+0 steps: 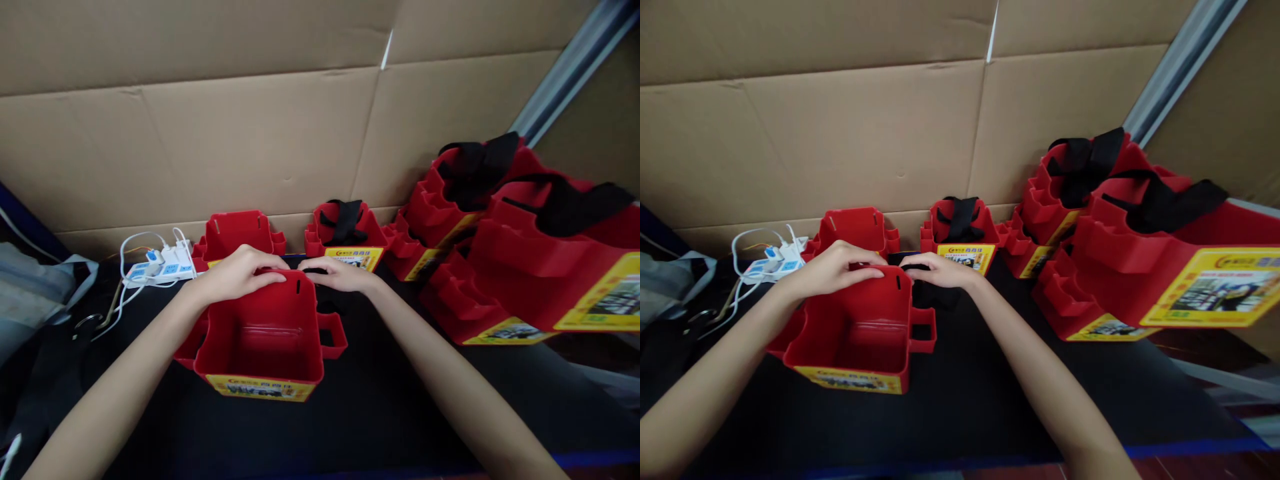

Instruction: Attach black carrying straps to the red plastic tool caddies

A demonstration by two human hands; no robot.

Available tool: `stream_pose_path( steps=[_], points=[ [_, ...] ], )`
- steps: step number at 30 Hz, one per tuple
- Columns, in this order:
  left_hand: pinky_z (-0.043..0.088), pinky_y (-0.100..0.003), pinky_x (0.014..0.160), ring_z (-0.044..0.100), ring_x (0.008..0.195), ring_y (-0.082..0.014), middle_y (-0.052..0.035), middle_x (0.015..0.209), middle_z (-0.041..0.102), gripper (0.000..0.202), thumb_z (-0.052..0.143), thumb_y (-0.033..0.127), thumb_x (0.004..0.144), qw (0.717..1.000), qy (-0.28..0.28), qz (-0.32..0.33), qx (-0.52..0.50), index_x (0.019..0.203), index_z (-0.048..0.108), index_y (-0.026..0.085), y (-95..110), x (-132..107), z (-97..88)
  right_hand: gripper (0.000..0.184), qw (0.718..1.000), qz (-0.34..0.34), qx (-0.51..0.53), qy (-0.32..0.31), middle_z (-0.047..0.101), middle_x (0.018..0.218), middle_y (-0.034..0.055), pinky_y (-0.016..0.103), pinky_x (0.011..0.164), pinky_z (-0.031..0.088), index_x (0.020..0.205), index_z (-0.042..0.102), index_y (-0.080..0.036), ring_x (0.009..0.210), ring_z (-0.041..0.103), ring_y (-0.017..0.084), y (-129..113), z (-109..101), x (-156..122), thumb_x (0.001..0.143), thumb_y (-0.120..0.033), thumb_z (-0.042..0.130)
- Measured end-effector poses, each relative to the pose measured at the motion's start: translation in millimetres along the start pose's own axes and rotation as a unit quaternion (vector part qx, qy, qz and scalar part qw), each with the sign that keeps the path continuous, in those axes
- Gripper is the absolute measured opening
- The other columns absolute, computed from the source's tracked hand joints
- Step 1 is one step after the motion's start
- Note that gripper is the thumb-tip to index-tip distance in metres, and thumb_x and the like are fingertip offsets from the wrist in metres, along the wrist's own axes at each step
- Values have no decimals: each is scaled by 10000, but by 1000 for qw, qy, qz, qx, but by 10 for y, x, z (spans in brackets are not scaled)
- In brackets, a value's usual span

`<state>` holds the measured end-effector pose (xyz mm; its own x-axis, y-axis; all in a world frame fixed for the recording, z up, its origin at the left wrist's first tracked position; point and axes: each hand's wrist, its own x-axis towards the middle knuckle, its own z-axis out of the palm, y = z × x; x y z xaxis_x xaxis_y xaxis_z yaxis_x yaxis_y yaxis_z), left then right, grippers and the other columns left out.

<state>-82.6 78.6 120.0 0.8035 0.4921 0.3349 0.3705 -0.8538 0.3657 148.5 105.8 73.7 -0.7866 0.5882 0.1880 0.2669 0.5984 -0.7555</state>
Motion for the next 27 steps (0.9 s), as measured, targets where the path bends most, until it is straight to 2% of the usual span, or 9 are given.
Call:
stream_pose_path(
  steps=[6,10,19,27],
  points=[
    [442,-192,697,620,755,-101,-22,914,682,230,465,300,854,1000,11,16,5,954,637,185,-11,10,6,303,998,-21,10,-56,601,1002,65,267,791,411,1005,585,-116,893,530,139,58,-14,94,872,-336,425],
    [443,-187,707,617,755,-93,-14,910,684,224,469,292,853,1000,11,12,9,961,637,189,1,12,9,320,998,-32,8,-57,591,1060,79,270,809,413,1026,584,-108,918,536,142,113,23,134,871,-338,425],
    [456,-172,685,618,724,-91,-16,900,688,228,472,298,852,999,29,7,21,950,643,184,29,-1,16,285,997,-58,-6,-47,615,982,58,271,804,416,988,602,-121,903,546,143,47,-21,121,875,-310,421],
    [462,-162,677,623,719,-88,-9,890,690,230,481,309,845,999,31,13,40,949,649,193,8,5,30,354,998,7,23,-61,599,1024,51,292,806,421,1161,538,-171,897,538,142,175,27,121,868,-340,435]
  ],
)
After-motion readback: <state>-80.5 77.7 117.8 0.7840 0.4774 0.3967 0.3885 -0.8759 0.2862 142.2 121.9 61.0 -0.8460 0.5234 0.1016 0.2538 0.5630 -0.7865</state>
